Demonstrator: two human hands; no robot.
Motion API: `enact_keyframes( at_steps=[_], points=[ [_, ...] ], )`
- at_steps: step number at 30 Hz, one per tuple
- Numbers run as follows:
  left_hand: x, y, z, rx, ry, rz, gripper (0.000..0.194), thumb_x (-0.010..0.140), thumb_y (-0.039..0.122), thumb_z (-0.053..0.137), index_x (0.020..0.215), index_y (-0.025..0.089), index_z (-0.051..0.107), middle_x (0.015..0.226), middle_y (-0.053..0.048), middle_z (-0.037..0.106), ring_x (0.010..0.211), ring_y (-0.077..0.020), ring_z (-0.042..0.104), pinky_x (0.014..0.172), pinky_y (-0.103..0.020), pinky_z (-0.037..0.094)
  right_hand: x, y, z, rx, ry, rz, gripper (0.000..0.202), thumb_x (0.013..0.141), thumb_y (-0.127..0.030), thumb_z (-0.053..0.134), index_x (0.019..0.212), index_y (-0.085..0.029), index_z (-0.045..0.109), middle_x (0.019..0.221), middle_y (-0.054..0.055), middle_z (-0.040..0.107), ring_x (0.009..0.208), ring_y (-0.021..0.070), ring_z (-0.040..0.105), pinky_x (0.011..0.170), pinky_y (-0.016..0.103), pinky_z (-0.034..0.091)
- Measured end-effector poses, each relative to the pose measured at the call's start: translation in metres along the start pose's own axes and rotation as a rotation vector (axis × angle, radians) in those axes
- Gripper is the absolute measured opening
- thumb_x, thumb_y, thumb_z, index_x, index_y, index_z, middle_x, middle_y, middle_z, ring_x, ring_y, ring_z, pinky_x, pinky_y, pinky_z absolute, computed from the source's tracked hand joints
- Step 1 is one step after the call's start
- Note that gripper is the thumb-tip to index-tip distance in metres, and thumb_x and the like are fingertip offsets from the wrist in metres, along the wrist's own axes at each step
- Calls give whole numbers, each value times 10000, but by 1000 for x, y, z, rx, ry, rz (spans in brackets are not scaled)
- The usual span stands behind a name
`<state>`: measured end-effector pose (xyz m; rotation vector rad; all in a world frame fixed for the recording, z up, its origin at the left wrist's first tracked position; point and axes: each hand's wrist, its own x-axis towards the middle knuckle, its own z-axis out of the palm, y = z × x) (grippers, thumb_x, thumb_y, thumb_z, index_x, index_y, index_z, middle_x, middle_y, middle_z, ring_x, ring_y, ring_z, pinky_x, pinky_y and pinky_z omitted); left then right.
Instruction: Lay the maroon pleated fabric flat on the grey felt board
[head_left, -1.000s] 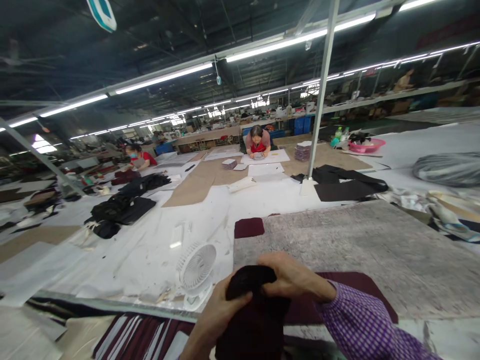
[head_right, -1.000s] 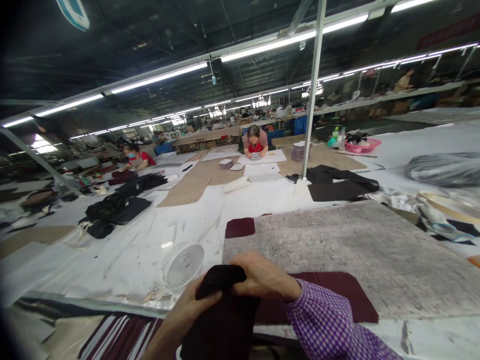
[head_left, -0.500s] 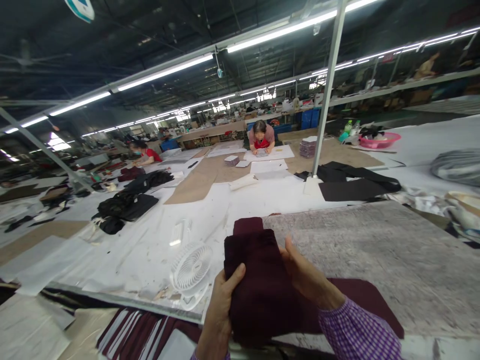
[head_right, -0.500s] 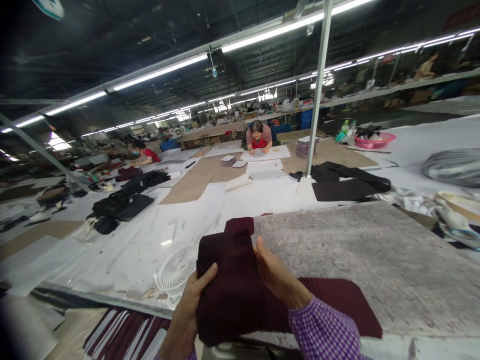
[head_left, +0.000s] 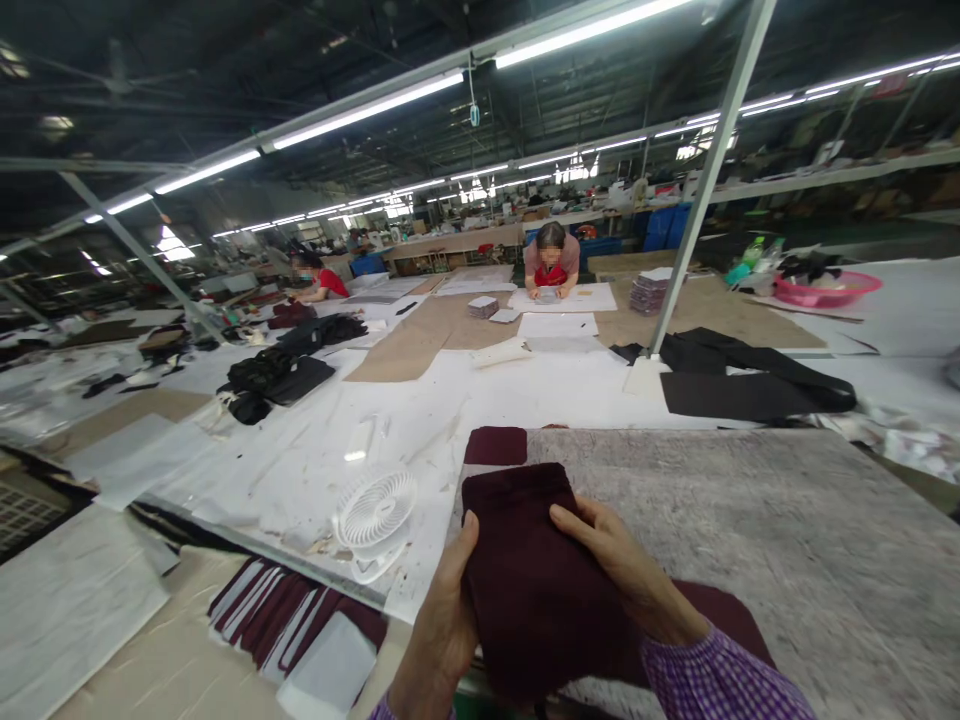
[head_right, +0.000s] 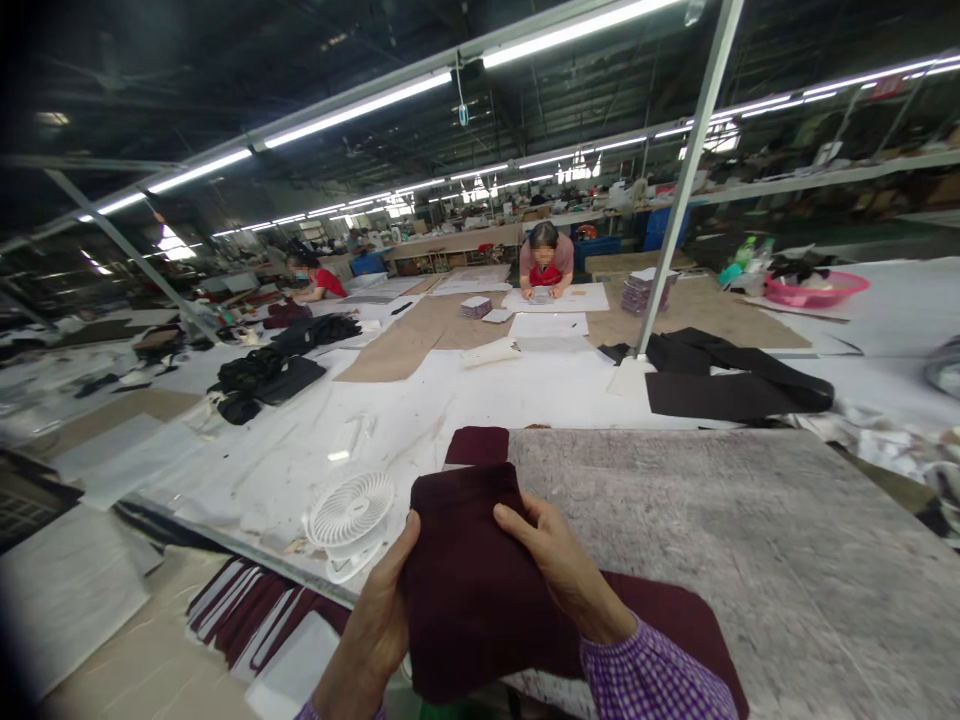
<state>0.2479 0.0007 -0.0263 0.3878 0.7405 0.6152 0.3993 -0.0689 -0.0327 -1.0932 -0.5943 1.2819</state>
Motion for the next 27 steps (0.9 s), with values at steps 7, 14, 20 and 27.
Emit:
enact_keyframes(
  at_steps=[7, 14, 20, 27],
  points=[
    [2, -14, 2, -30, -28, -93, 509, 782, 417, 632, 1163, 81, 600, 1001, -167, 732, 1021, -325, 652, 947, -458, 486, -3, -1, -12, -15, -11, 32, 358, 785, -385, 683, 1078, -180, 672, 1024, 70, 722, 895, 233, 673, 831, 363, 504],
    [-24, -1, -4, -134, -109, -23, 612, 814, 595, 468, 1157, 111, 622, 1043, -153, 722, 1102, -334, 606, 996, -484, 431, 12, 7, -1, 30, -89, 152, 349, 781, -386, 687, 1040, -153, 684, 894, 78, 749, 763, 214, 701, 699, 307, 538],
    [-44, 19, -36, -136, -99, 84, 663, 778, 637, 487, 1175, 121, 613, 1115, -156, 696, 1110, -347, 597, 1014, -487, 399, 23, 18, 40, 32, -125, 192, 346, 774, -375, 692, 1045, -159, 679, 856, 71, 757, 723, 221, 710, 642, 305, 554],
    [-81, 63, -87, -215, -126, 217, 667, 796, 643, 453, 1158, 107, 616, 1097, -154, 704, 1105, -335, 603, 1007, -467, 409, 33, 34, 121, -57, -151, 170, 356, 730, -396, 721, 1025, -201, 682, 927, 55, 756, 869, 272, 698, 708, 362, 572]
  ],
)
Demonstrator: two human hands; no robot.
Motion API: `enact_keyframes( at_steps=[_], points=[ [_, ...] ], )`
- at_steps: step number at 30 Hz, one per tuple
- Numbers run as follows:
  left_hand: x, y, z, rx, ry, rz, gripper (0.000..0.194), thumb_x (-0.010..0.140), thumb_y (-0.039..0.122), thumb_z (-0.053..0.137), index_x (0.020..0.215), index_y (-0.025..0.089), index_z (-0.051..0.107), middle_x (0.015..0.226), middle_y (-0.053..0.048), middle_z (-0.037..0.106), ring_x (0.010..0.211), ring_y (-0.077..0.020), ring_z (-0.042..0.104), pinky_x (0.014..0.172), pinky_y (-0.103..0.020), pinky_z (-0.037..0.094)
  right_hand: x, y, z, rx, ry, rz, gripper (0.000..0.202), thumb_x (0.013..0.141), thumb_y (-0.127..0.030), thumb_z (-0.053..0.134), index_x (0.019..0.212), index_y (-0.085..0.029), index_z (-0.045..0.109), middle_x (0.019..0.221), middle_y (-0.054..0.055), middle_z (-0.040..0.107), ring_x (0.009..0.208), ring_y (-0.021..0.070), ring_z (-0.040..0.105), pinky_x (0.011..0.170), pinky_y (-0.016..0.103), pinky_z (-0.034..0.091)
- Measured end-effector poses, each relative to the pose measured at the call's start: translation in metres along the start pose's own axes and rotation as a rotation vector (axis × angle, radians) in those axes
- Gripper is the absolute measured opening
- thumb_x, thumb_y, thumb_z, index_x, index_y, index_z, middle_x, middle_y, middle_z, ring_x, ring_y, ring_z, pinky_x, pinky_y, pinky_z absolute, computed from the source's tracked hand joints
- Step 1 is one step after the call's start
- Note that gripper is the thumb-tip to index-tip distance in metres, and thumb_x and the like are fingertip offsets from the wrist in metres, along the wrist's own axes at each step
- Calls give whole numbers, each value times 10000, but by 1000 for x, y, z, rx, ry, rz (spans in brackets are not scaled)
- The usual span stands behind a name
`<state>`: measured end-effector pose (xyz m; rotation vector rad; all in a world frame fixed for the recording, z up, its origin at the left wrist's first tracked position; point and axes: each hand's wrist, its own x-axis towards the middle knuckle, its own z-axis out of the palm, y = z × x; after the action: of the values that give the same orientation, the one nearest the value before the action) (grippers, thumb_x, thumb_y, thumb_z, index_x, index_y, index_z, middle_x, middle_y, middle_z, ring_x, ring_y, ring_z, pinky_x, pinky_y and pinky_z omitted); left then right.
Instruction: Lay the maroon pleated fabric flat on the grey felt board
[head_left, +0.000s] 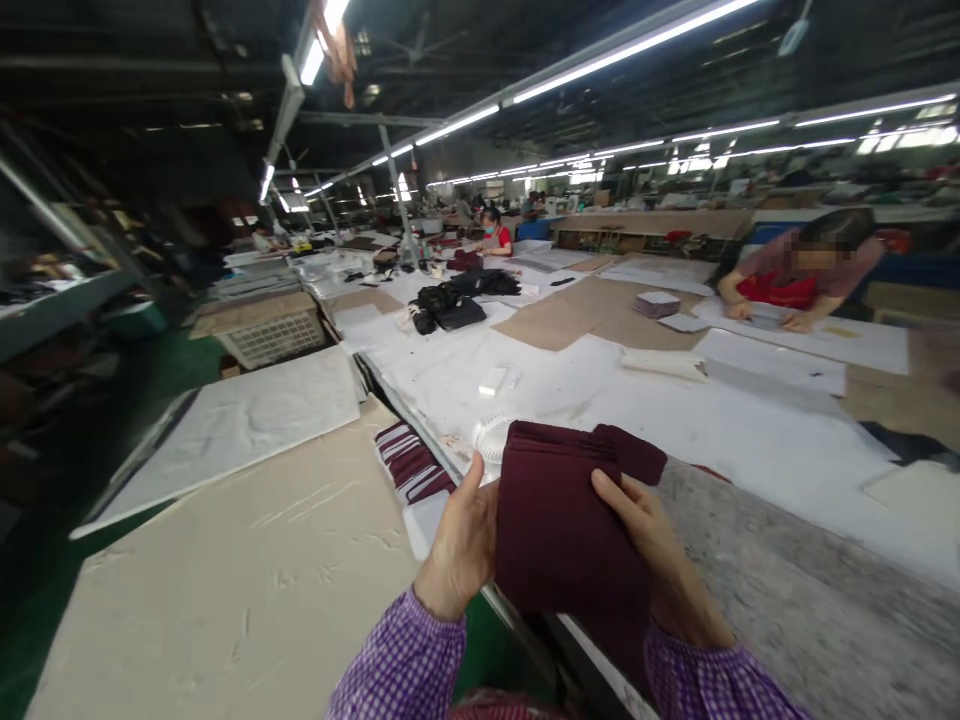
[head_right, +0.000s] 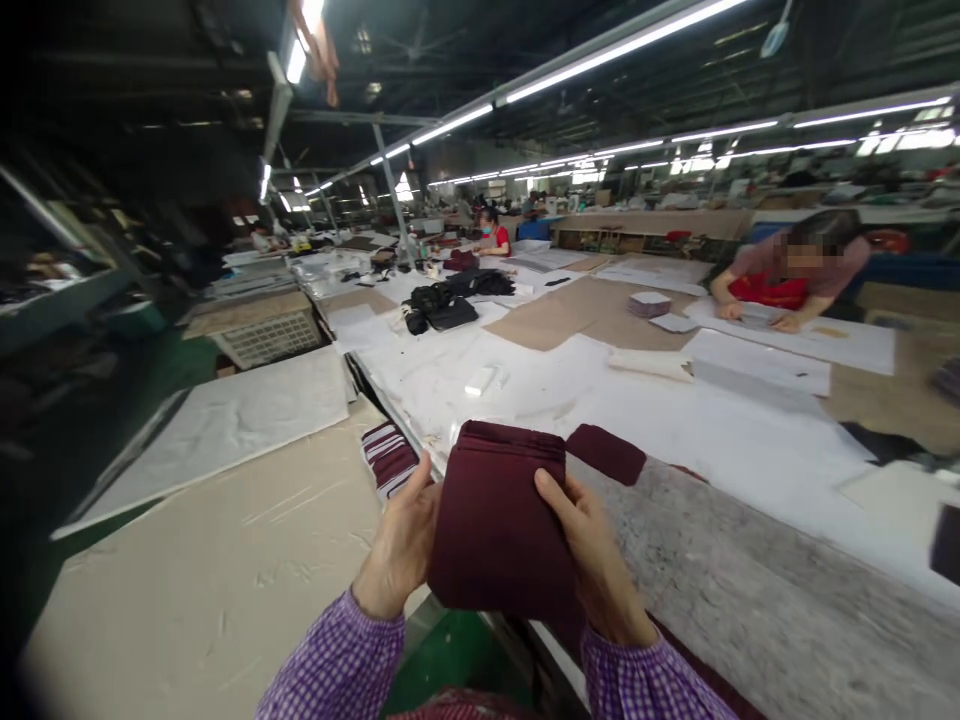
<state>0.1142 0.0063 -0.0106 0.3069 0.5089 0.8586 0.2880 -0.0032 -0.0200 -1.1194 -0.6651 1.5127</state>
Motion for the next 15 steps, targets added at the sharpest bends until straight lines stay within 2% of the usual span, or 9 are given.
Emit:
enact_keyframes(
  at_steps=[5, 8, 10, 13, 15],
  points=[
    [-25, 38, -29, -29, 52, 95, 632, 795, 625, 480, 1110, 100, 638, 1064, -152, 716, 1082, -340, 615, 982, -471, 435, 13, 10, 55, -83, -35, 25, 362, 737, -392, 705, 1045, -203, 675, 890, 60, 759, 842, 274, 702, 675, 362, 578],
    [-36, 55, -46, -47, 26, 106, 623, 800, 617, 480, 1086, 90, 647, 1044, -158, 722, 1063, -337, 627, 967, -470, 449, 18, 18, 80, -142, -75, 42, 347, 762, -405, 675, 1042, -202, 673, 892, 67, 755, 815, 273, 701, 658, 366, 574],
    [-42, 63, -56, -24, 89, 134, 598, 788, 603, 515, 1075, 97, 655, 1022, -148, 730, 1035, -323, 644, 960, -451, 460, 18, 25, 92, -193, -103, 25, 350, 782, -419, 651, 1051, -195, 666, 902, 73, 749, 816, 278, 696, 676, 383, 567],
    [-50, 72, -68, 54, 242, 182, 443, 751, 463, 653, 1020, 112, 679, 937, -115, 754, 932, -273, 688, 937, -381, 482, 14, 38, 103, -284, -129, -89, 351, 797, -435, 638, 1059, -202, 657, 977, 66, 728, 938, 292, 653, 823, 415, 518],
    [-56, 70, -72, 129, 252, 170, 355, 722, 343, 710, 979, 99, 689, 908, -121, 757, 876, -256, 700, 914, -351, 495, 6, 46, 105, -369, -142, -224, 334, 790, -424, 655, 1055, -222, 656, 1057, 54, 699, 1073, 299, 578, 961, 421, 428]
  ],
)
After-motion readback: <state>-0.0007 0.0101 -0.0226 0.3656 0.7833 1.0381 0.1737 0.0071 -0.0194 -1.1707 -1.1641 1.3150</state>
